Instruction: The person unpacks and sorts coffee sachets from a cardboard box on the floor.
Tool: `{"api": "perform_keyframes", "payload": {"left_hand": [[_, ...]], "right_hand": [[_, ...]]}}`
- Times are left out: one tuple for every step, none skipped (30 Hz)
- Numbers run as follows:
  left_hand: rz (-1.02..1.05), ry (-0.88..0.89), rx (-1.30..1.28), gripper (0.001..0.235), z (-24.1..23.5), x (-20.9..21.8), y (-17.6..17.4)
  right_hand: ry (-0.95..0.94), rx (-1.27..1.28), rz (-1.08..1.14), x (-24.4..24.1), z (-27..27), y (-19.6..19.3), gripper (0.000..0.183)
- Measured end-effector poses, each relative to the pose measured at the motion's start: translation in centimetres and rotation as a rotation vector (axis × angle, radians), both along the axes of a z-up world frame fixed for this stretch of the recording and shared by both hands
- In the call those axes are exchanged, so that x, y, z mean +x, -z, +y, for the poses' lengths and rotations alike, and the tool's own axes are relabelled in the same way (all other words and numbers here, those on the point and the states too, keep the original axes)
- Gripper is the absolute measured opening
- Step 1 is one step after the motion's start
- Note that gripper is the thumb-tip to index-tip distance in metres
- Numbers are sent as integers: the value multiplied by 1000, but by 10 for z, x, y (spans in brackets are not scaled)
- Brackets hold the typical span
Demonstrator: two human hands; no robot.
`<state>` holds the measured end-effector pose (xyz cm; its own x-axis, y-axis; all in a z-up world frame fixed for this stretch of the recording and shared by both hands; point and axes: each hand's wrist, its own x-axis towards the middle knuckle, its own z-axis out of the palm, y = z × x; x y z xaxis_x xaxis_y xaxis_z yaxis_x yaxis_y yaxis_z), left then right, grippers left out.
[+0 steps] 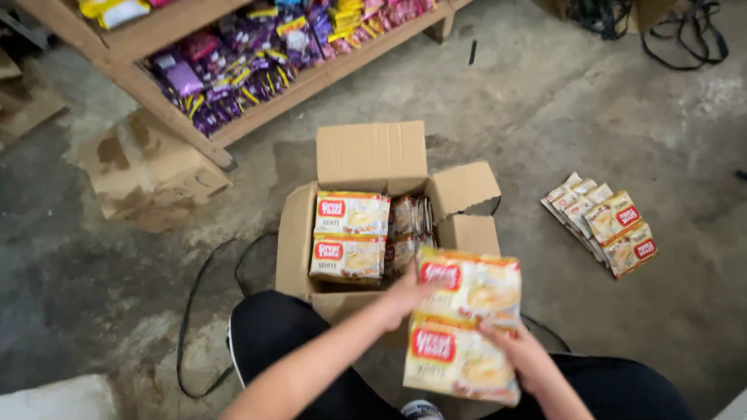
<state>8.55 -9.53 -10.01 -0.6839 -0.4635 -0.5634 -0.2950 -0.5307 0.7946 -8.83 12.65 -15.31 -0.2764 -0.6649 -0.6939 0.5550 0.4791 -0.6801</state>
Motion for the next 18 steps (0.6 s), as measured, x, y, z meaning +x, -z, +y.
{"api": "perform_keyframes", "payload": {"left_hand": [[-57,147,-37,88,-11,-1,-13],[-54,145,-34,88,-32,1,-5],[10,217,-202,84,-53,3,3],[75,285,-366,81,-72,5,11],[78,278,-360,81,-90,10,13],[73,223,-420,76,-113,14,14],[67,168,-478,72,-136,18,15],[71,159,-481,72,-147,26,17],[83,58,-482,67,-158,33,18],[94,-44,-478,63,-168,40,20],[97,-53,-475,63,-170,42,16],[-86,-91,-554,61,-171,45,12],[-272,-127,-628,58,-172,48,9],[-270,-144,-621,58,-176,48,10],[-140,-136,-668,58,-181,48,11],[-10,-136,-722,58,-189,46,11],[-8,-162,-723,58,-195,44,8],[-3,-165,-767,58,-194,47,6]], "right_hand": [[16,31,-13,-11,2,11,50],[14,34,-10,-20,-10,3,50],[33,25,8,-29,-21,-5,47],[48,19,26,-38,-32,-14,43],[42,25,29,-39,-42,-42,43],[64,-12,59,-41,-57,-70,42],[85,-49,87,-43,-73,-98,42],[78,-52,94,-47,-85,-103,42],[93,-65,142,-52,-98,-107,41],[109,-72,189,-56,-110,-111,41],[100,-71,194,-61,-120,-109,41],[73,-94,225,-65,-130,-105,41],[46,-118,256,-69,-141,-101,40],[29,-115,263,-70,-149,-83,40],[-7,-143,283,-72,-158,-66,40],[-51,-178,305,-76,-172,-48,40],[-75,-183,314,-74,-193,-46,40],[-114,-199,331,-64,-203,-41,40]]}}
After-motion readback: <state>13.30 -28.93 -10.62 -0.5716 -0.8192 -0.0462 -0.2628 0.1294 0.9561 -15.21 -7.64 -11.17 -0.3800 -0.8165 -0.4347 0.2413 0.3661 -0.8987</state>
